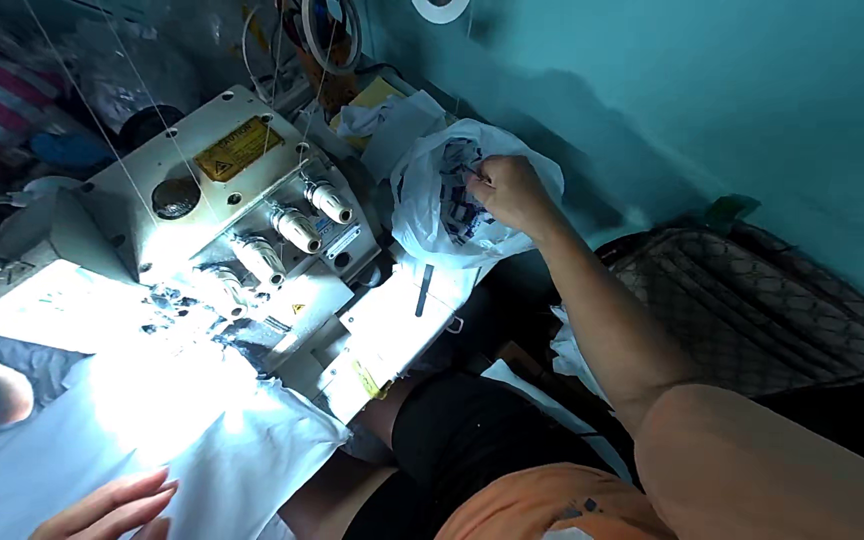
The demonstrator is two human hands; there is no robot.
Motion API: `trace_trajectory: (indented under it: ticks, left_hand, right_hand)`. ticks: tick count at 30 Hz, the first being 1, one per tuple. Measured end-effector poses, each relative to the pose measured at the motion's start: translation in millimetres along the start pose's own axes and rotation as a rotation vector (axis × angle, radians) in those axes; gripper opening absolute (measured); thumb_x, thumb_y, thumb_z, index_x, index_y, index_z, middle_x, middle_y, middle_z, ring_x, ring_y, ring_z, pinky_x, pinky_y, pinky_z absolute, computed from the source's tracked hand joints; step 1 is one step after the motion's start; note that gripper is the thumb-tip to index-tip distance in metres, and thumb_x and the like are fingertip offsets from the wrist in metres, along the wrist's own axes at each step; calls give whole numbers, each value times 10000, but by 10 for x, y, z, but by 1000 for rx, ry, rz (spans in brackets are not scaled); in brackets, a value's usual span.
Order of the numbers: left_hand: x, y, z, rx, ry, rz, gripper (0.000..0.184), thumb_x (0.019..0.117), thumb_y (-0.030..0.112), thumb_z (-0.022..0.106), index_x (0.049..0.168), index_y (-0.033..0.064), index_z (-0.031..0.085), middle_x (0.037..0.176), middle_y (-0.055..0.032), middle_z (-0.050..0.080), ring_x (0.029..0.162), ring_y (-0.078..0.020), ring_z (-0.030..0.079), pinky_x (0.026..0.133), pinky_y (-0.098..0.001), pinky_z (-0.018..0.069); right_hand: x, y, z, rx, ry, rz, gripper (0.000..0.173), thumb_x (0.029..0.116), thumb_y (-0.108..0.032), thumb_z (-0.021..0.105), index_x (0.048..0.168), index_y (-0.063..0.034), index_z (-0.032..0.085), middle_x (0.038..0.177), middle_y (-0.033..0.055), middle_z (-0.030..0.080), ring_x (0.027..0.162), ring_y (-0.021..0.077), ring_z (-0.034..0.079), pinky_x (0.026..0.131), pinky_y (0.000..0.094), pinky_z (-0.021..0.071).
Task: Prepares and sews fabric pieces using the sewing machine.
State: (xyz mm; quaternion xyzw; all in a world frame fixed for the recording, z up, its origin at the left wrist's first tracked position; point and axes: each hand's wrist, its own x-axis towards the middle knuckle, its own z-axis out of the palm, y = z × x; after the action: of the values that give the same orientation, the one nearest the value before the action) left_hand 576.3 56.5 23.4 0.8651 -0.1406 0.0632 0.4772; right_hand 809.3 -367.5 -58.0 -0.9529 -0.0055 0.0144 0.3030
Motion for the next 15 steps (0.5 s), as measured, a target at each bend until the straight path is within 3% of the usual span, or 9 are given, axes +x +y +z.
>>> trace_trajectory:
  ticks: [2, 4, 7, 10, 15]
  left_hand:
    - [52, 24, 107, -13, -35, 1, 147, 1000, 76, 616, 1077, 48, 738, 1202, 50, 696, 1183, -9, 606, 1029, -237, 508]
    - [86, 19, 206, 10, -79, 8, 139, 1005, 92, 611, 1082, 56, 721, 1198, 54, 694, 1188, 21, 593, 1018, -203, 498]
    - [85, -34, 321, 59, -110, 11, 149, 1004, 108, 612, 1058, 13, 712, 1176, -16, 705, 1177, 20, 594, 1010, -180, 488]
    - [58, -11, 340, 76, -130, 3, 166, 1003, 106, 611, 1034, -26, 705, 1138, -78, 706, 1159, 4, 602, 996, -170, 486]
    - [-37, -10, 297, 10, -138, -48, 146, 1014, 119, 608, 1053, 32, 718, 1160, 11, 705, 1157, 24, 602, 995, -181, 501]
  right_hand:
    - [-29, -35, -32, 16, -13, 31, 276, 1059, -139, 524, 1025, 100, 656, 953, 255, 652, 931, 391, 637, 841, 572, 481]
    - [15, -2, 66, -18, -13, 14, 264, 1042, -133, 550, 1048, 98, 678, 997, 269, 675, 983, 413, 655, 868, 592, 489]
    - [139, 107, 329, -143, -29, -33, 265, 1001, -118, 617, 1122, 108, 686, 1195, 304, 655, 1153, 477, 624, 957, 656, 470]
    - [172, 149, 448, -220, 1, -36, 225, 1005, -64, 558, 1074, 107, 688, 1217, 287, 651, 1136, 480, 632, 901, 666, 485]
    - [107, 77, 301, -150, 16, -29, 258, 1017, -83, 560, 1132, 128, 654, 1174, 323, 647, 1137, 489, 623, 941, 646, 463]
